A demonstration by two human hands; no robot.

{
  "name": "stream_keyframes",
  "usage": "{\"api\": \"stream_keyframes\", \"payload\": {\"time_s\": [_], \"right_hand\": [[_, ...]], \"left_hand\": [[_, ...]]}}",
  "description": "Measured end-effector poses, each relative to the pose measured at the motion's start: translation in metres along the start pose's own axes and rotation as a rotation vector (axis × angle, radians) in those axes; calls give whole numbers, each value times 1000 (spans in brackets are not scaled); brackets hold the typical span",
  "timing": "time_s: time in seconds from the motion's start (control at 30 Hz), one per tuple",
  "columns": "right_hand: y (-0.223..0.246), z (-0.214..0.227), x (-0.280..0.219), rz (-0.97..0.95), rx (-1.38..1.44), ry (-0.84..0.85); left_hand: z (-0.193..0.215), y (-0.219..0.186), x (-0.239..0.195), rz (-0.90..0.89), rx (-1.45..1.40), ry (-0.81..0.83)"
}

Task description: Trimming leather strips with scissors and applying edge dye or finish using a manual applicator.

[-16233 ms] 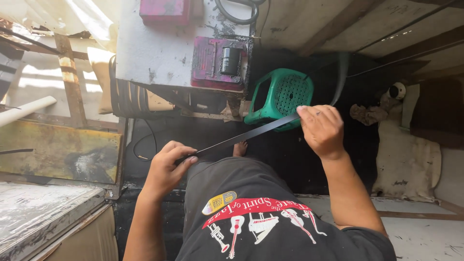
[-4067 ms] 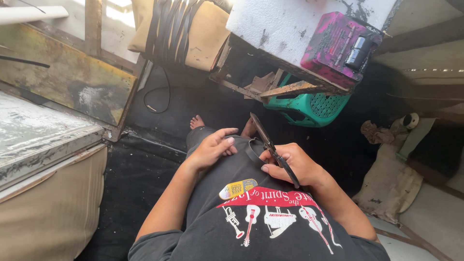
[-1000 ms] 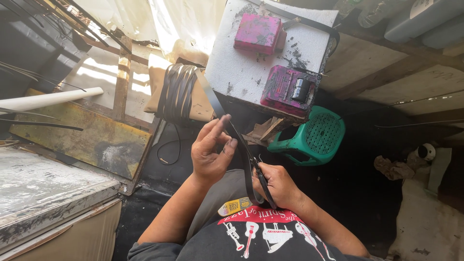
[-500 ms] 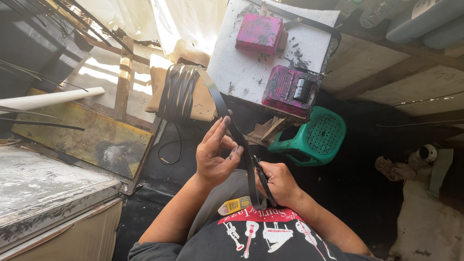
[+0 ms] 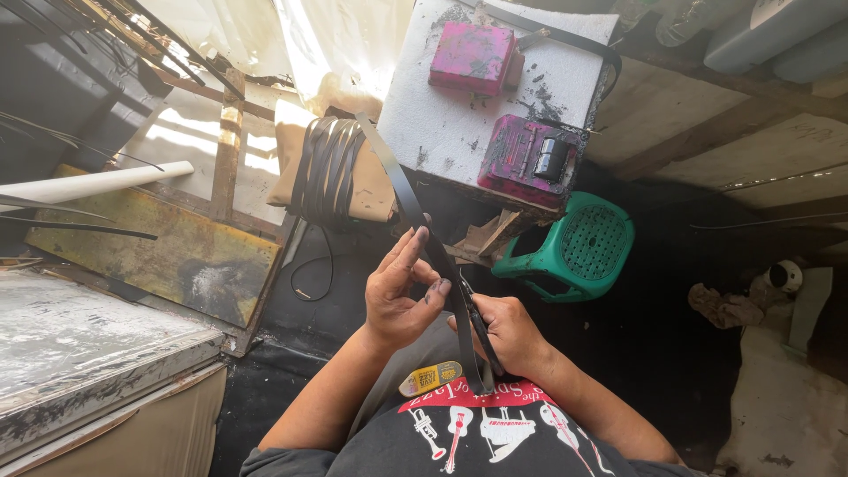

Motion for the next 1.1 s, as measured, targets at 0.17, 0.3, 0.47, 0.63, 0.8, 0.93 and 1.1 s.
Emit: {"api": "stream_keyframes", "payload": {"time_s": [0.17, 0.3, 0.47, 0.63, 0.8, 0.93, 1.1], "right_hand": [[-5, -1, 2, -8, 1, 4], [-6, -2, 1, -18, 0, 5], [-4, -2, 4, -24, 8, 10], [-44, -2, -6, -87, 156, 92], [-54, 14, -26, -27, 460, 256], [-50, 32, -36, 29, 459, 187], [-47, 49, -54, 40, 345, 72]], "left_hand": [[2, 5, -3, 1, -2, -5], [5, 12, -5, 1, -5, -7], [11, 20, -7, 2, -9, -21], [37, 0, 15, 10, 21, -76], [84, -23, 60, -28, 123, -218], [129, -6, 78, -74, 156, -278], [160, 6, 94, -78, 155, -268]]}}
Point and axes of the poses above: each hand's wrist, its own x-axis towards the middle knuckle, its own z-axis out of the back of the hand, y = z × x, the point moved 2 cm from there along x, towards the middle knuckle, and after that the axes turned 2 degrees about y, right-handed, at the moved point
